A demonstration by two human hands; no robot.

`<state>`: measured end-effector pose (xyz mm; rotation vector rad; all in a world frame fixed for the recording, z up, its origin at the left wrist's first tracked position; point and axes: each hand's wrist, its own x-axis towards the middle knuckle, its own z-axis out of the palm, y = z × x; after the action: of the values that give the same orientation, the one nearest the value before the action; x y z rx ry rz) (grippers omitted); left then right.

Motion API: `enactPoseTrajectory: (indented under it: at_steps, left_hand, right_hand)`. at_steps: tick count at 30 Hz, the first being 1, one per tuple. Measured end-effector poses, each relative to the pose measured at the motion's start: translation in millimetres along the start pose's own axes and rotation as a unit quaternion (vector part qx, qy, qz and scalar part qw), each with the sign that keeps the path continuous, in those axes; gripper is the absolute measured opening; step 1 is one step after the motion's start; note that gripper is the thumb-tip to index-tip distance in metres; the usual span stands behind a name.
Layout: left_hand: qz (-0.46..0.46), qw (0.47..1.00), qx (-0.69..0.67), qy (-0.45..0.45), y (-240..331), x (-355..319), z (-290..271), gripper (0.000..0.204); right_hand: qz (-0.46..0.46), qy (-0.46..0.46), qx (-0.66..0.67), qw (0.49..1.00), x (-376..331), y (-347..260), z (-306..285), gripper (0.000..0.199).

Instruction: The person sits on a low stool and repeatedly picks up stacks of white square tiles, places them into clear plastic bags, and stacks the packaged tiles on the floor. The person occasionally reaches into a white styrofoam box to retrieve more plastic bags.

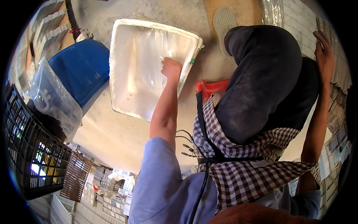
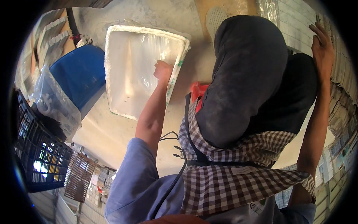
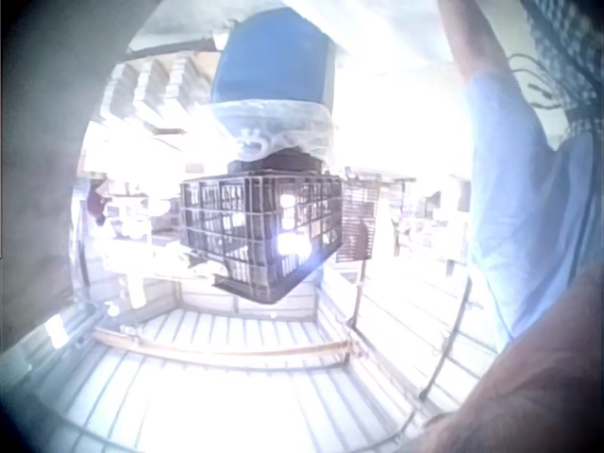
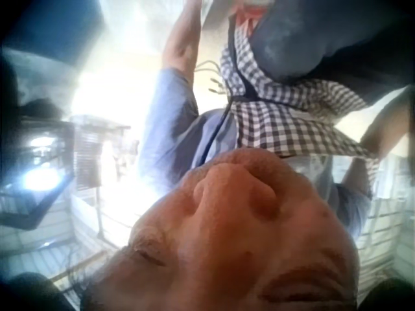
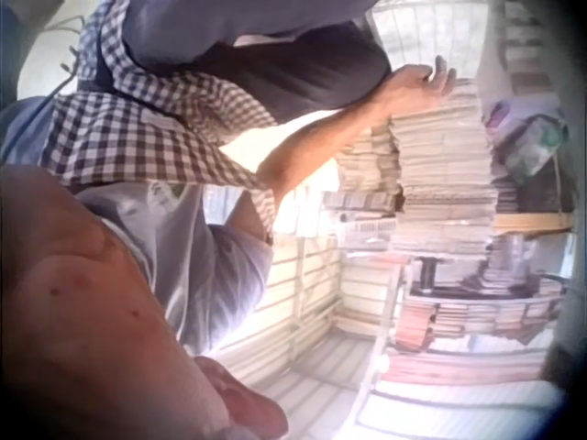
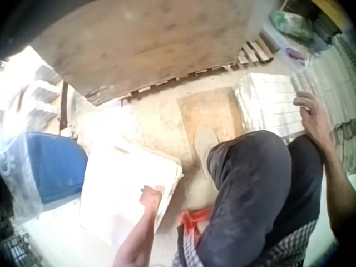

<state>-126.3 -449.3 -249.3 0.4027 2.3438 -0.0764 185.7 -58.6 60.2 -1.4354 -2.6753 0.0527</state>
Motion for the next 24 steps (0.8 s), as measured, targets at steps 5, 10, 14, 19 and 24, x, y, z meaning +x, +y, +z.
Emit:
enactPoseTrajectory:
  at_steps: [5,10,14,19,24]
  left_hand:
    - [0.007,1.000,-0.017,-0.023,-17,-5,-14,0.017]
    - [0.048,0.969,-0.191,0.150,-56,-40,-30,0.019]
    - [0.194,0.915,-0.220,0.276,-93,-80,-63,0.012]
    - [0.122,0.791,-0.564,0.207,-102,-131,-149,0.011]
    - [0.202,0.750,-0.615,0.137,-96,-220,-228,0.010]
  right_hand:
    - [0.020,-0.012,0.123,0.992,-1,-4,9,0.033]
    - [0.012,0.000,0.146,0.989,6,-7,6,0.031]
    - [-0.020,-0.006,0.250,0.968,12,-9,28,0.029]
    - [-0.015,0.011,0.340,0.940,22,-15,43,0.028]
    - [-0.006,0.056,0.432,0.900,10,-67,23,0.028]
